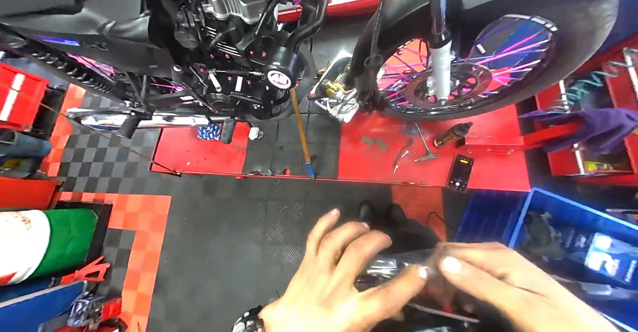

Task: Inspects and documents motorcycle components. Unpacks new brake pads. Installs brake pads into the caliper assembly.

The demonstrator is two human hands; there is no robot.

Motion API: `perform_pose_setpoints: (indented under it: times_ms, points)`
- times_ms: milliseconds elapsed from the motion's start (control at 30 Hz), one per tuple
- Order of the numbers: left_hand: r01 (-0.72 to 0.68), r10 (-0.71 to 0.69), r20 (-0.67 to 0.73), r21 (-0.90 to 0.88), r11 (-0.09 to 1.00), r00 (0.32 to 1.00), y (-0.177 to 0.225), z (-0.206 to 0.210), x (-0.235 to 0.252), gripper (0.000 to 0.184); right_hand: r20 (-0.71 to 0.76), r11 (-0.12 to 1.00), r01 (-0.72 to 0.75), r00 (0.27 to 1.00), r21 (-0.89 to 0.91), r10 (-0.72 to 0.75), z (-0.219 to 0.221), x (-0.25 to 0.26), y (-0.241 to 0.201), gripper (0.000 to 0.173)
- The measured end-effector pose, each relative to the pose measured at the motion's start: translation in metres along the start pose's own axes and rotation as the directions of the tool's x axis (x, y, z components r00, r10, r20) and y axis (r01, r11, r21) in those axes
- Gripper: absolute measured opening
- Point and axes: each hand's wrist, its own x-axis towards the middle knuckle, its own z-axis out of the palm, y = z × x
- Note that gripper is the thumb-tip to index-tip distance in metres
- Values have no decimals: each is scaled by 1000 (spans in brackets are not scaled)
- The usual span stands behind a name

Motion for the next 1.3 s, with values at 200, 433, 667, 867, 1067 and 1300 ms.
perform_pose_setpoints:
  times_ms: [200,433,667,867,1067,1300]
  points:
    - [-47,47,13,69,996,999,7,-7,-9,34,-107,984,-30,993,173,49,21,-2,10,42]
    - [-74,75,2,-127,989,997,7,5,-39,18,-168,946,-4,984,323,61,32,4,27,44]
    - [246,-130,265,-469,848,955,6,7,-47,43,-170,887,-96,967,452,191,45,15,42,53]
    - [597,-359,569,-309,740,739,-30,23,-31,38,-128,828,-350,887,437,443,46,49,39,54]
    - [681,-234,800,-272,680,553,-83,87,-38,67,22,482,-711,572,512,820,44,100,93,47]
    - [766,-128,860,-361,531,494,-82,112,-44,40,71,343,-742,464,576,883,52,84,134,38]
